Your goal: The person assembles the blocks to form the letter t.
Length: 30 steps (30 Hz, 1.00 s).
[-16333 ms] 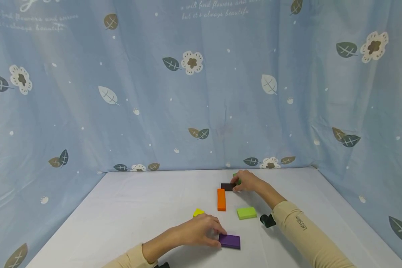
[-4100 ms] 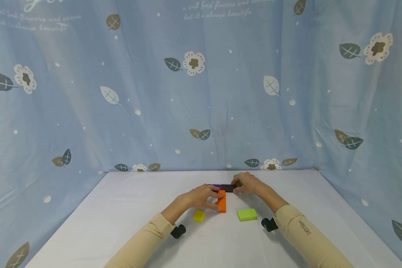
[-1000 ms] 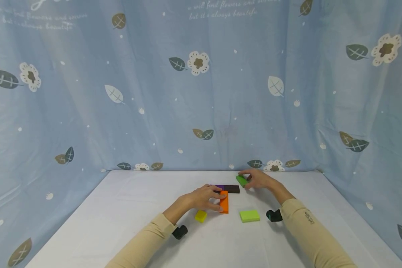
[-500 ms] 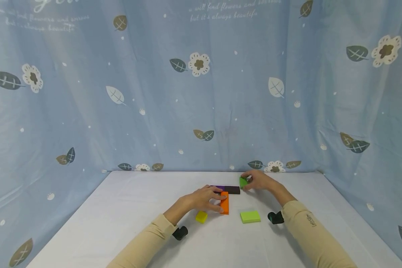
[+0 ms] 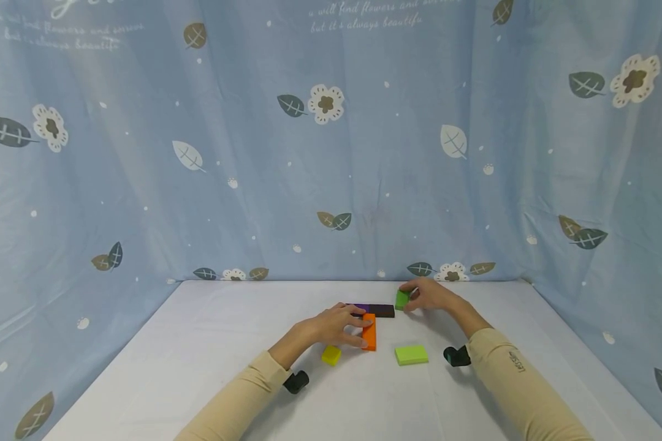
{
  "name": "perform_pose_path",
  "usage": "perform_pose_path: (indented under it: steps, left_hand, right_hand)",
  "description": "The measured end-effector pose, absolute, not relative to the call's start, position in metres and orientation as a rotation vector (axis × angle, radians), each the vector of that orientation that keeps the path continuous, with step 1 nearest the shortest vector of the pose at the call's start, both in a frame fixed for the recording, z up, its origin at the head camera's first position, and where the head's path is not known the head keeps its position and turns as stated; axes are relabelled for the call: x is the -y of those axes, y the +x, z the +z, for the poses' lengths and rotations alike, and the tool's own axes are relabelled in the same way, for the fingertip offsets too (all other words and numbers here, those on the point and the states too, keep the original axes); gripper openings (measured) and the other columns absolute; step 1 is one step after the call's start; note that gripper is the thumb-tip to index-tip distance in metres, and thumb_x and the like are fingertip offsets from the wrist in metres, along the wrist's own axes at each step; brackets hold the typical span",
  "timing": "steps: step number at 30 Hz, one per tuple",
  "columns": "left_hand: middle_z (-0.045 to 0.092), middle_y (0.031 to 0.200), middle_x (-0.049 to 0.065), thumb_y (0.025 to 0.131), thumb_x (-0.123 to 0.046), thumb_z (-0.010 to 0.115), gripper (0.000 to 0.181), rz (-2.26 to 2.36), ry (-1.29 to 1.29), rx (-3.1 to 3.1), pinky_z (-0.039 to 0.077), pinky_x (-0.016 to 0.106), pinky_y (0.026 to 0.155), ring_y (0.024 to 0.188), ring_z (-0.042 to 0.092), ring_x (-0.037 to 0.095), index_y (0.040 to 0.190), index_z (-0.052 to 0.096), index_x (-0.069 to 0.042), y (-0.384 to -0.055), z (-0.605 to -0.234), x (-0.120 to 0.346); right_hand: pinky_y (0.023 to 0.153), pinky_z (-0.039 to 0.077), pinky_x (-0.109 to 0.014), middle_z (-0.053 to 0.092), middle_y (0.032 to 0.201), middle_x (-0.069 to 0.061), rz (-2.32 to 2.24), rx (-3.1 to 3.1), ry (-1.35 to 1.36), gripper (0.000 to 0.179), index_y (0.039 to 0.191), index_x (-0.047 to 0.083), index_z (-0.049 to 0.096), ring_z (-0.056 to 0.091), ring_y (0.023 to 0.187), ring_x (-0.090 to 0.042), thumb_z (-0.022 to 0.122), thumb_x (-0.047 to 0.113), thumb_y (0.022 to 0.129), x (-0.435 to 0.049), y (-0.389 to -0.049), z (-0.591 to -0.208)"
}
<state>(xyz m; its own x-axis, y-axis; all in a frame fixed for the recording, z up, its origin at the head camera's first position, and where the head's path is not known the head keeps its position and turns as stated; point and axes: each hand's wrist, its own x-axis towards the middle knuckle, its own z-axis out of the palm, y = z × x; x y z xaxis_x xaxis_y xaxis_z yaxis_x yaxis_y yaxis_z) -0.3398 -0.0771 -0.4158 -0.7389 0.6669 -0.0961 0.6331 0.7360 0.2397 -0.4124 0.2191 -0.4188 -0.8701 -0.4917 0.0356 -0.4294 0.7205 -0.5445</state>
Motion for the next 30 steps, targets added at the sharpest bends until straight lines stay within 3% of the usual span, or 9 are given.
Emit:
perform_pose_path:
  steps: [6,15,26,30]
  left_hand:
    - [0.038,0.156,-0.005,0.09,-0.054,0.063,0.057,0.282,1.041,-2.762,0.035,0.049,0.114,0.141,0.035,0.025,0.141,0.053,-0.032,-0.3407,-0.4169,0.0772]
    - [0.038,0.156,-0.006,0.089,-0.055,0.063,0.057,0.282,1.024,-2.767,0.036,0.05,0.113,0.141,0.035,0.025,0.142,0.052,-0.034,-0.3414,-0.419,0.0759]
    - [0.039,0.156,-0.005,0.088,-0.056,0.064,0.058,0.324,1.006,-2.761,0.037,0.051,0.112,0.141,0.035,0.025,0.141,0.052,-0.035,-0.3415,-0.4206,0.0763]
    - [0.039,0.156,-0.004,0.089,-0.055,0.063,0.058,0.307,1.029,-2.766,0.037,0.051,0.112,0.141,0.036,0.026,0.142,0.052,-0.034,-0.3417,-0.4204,0.0765]
  right_hand:
    - [0.087,0.055,-0.042,0.068,0.114,-0.017,-0.802,-2.842,-0.726,0.064,0.13,-0.008,0.058,0.065,0.102,-0.03,0.082,0.021,0.078,-0.2164,-0.4105,-0.4187]
    - [0.081,0.053,-0.039,0.067,0.109,-0.015,-0.71,-2.918,-0.642,0.062,0.127,-0.001,0.063,0.062,0.095,-0.023,0.084,0.027,0.075,-0.2144,-0.4102,-0.4185]
    - [0.071,0.045,-0.03,0.065,0.099,-0.012,-0.716,-2.94,-0.64,0.062,0.125,-0.002,0.064,0.051,0.083,-0.018,0.084,0.028,0.073,-0.2133,-0.4119,-0.4212]
    - [0.073,0.046,-0.032,0.065,0.101,-0.012,-0.727,-2.943,-0.636,0.063,0.125,-0.002,0.064,0.052,0.085,-0.018,0.084,0.028,0.074,-0.213,-0.4111,-0.4215]
